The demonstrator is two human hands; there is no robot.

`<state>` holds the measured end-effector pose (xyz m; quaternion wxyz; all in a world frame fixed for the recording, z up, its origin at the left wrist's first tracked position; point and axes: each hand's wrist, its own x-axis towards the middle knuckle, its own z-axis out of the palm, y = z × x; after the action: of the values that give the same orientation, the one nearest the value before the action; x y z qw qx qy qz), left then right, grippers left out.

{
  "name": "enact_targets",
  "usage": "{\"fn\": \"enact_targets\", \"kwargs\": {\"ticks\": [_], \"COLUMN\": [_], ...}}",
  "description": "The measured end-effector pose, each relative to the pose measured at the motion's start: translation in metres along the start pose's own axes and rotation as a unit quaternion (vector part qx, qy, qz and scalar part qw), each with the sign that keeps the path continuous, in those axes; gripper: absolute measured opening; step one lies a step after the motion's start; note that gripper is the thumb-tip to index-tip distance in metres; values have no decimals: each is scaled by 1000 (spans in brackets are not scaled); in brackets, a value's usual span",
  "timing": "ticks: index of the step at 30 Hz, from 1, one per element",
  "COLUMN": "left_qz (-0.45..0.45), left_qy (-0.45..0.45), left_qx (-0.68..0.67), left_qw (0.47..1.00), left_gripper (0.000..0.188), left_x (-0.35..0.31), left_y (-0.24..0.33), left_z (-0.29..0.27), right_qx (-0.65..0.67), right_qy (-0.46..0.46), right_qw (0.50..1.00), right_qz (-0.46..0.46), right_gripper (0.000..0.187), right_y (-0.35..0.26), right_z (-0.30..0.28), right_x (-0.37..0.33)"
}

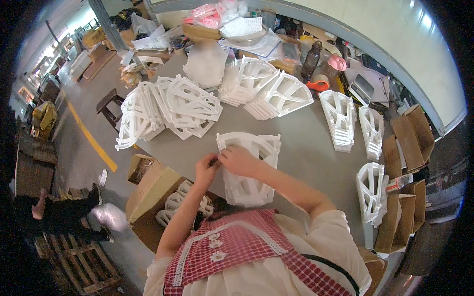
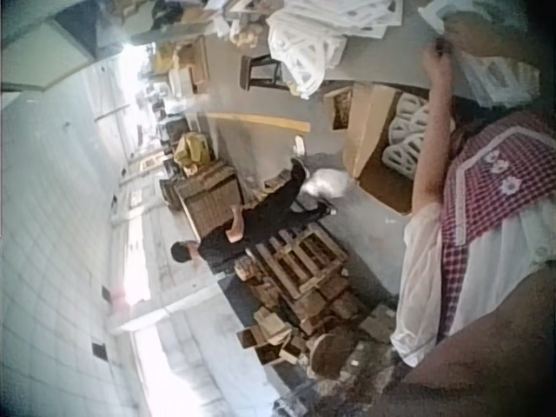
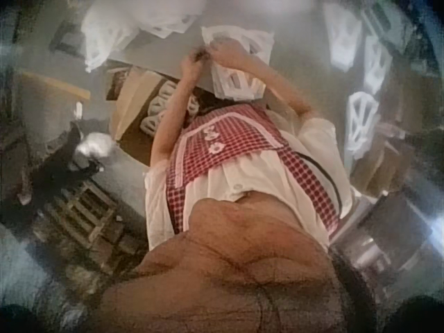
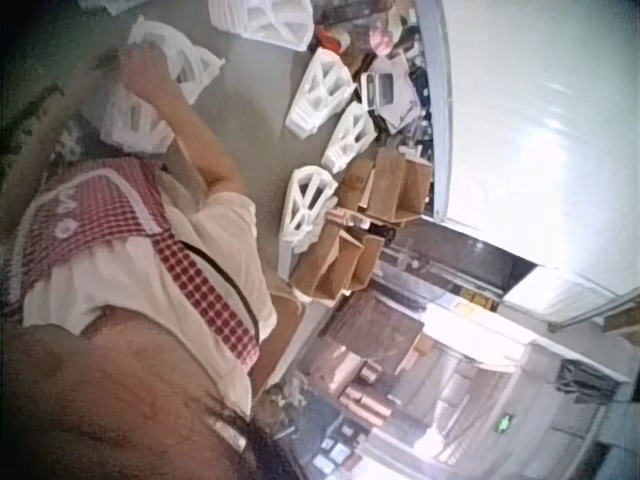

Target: The person organizes and stacks several white plastic frame components onto a table by hand, taking them from a cardboard box and placing them into neat stacks.

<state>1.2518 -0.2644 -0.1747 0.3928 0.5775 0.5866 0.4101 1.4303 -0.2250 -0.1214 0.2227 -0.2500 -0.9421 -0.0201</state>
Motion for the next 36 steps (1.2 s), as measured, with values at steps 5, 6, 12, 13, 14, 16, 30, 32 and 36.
{"fn": "enact_targets", "kwargs": {"ticks": [5, 6, 12, 13, 14, 16, 30, 32, 36], "left_qz": [-9, -7, 3, 11, 19, 35, 57, 121, 207], "left_qy": [-64, -62, -75, -77, -67, -44, 65, 48, 43], "left_qx": [-58, -71, -104, -99, -82, -48, 50, 148, 284], "left_qw": [996, 996, 992, 992, 994, 997, 995, 980, 935], "left_gripper": [19, 19, 18, 18, 19, 21, 12, 12, 12], "left_x": [13, 14, 18, 18, 18, 15, 3, 4, 8], "left_y": [-19, -22, -33, -30, -27, -18, 28, 34, 24], "left_z": [-3, -2, -2, -3, -3, -3, -5, -9, -6], "right_qx": [22, 23, 37, 62, 88, 143, 261, 236, 234], "right_qy": [-37, -42, -69, -65, -60, -53, -43, -49, -67], "right_qw": [997, 996, 991, 993, 993, 988, 942, 951, 946], "right_qz": [-63, -74, -109, -80, -51, 10, 207, 196, 215], "right_gripper": [15, 15, 15, 15, 15, 17, 21, 22, 26], "right_y": [20, 22, 25, 27, 27, 27, 22, 20, 17], "right_z": [6, 6, 5, 7, 9, 12, 19, 19, 18], "right_x": [2, 3, 11, 11, 10, 9, -13, -11, -5]}}
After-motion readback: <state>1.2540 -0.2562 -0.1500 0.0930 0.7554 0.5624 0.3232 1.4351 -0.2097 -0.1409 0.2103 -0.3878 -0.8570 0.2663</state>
